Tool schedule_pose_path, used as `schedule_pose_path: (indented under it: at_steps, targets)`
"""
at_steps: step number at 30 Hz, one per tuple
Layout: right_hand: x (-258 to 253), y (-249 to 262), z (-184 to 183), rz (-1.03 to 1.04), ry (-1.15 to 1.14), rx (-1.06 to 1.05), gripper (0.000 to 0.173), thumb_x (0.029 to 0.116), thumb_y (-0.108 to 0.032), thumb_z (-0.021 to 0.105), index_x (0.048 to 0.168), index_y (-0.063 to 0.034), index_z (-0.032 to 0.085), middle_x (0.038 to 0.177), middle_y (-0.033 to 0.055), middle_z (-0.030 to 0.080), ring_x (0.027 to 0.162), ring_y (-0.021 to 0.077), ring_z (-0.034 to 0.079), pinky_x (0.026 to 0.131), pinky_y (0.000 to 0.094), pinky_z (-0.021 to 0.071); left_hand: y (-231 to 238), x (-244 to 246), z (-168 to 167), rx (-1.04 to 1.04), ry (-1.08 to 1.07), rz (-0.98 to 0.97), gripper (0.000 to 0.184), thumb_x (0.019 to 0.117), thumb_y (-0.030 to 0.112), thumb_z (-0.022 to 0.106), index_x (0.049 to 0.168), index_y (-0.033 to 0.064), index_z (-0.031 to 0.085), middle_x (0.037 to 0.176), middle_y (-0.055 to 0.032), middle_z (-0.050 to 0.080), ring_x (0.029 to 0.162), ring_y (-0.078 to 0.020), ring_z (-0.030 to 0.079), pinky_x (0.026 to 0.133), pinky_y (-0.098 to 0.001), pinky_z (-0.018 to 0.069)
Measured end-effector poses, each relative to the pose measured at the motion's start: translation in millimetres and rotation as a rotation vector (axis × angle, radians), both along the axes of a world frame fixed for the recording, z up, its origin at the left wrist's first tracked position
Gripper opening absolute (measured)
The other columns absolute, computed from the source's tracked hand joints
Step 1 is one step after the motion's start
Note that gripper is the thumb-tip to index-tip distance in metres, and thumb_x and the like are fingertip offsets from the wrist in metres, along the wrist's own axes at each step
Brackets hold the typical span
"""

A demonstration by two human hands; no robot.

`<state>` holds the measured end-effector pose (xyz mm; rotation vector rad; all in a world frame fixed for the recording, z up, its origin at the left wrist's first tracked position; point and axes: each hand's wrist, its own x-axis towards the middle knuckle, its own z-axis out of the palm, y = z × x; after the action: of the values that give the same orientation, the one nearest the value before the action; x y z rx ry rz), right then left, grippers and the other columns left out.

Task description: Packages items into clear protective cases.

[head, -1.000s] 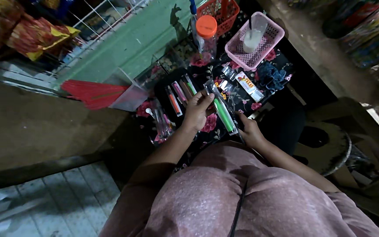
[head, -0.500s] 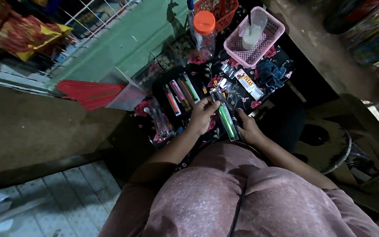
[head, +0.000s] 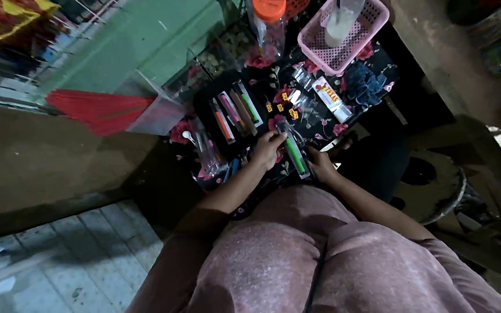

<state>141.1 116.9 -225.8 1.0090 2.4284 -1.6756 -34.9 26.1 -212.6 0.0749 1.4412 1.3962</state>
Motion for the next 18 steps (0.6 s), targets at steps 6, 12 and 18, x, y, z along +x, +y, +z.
schedule_pose_path:
  at_steps: [6, 12, 18]
  targets:
    - [-7.3, 9.2, -36.9, 0.019, -0.110, -0.047, 0.037, 0.1021, -0.017, 0.060, 0.133, 0.0035, 0.061, 0.114, 0.0259, 0.069, 0.108, 0.0387, 0.068, 0.099, 0.0589, 0.0505, 6.4, -2.4, -36.3, -0.115, -0.002, 0.017, 0.036, 0.1039, 0.015, 0.059, 0.135, -0.0022, 0.051, 0.118, -0.0155, 0.060, 0.096, -0.0186, 0.063, 0.083, -0.0352, 0.0564]
    - [-7.2, 23.8, -50.1, -0.060, -0.090, -0.253, 0.049, 0.1048, -0.029, 0.057, 0.144, -0.0016, 0.048, 0.113, 0.0200, 0.066, 0.091, 0.0252, 0.066, 0.082, 0.0459, 0.0554, -17.8, -23.9, -30.4, -0.155, 0.165, 0.046, 0.037, 0.1037, 0.021, 0.060, 0.133, -0.0010, 0.055, 0.123, -0.0174, 0.060, 0.103, -0.0222, 0.062, 0.087, -0.0411, 0.0548]
    - [-4.0, 38.6, -58.1, -0.103, -0.056, -0.180, 0.049, 0.1048, -0.028, 0.058, 0.143, 0.0003, 0.049, 0.115, 0.0222, 0.066, 0.098, 0.0275, 0.067, 0.090, 0.0489, 0.0549, -50.8, -104.1, -25.6, -0.264, 0.583, 0.173, 0.042, 0.1042, 0.022, 0.056, 0.138, -0.0039, 0.054, 0.127, -0.0231, 0.060, 0.106, -0.0274, 0.063, 0.089, -0.0448, 0.0544]
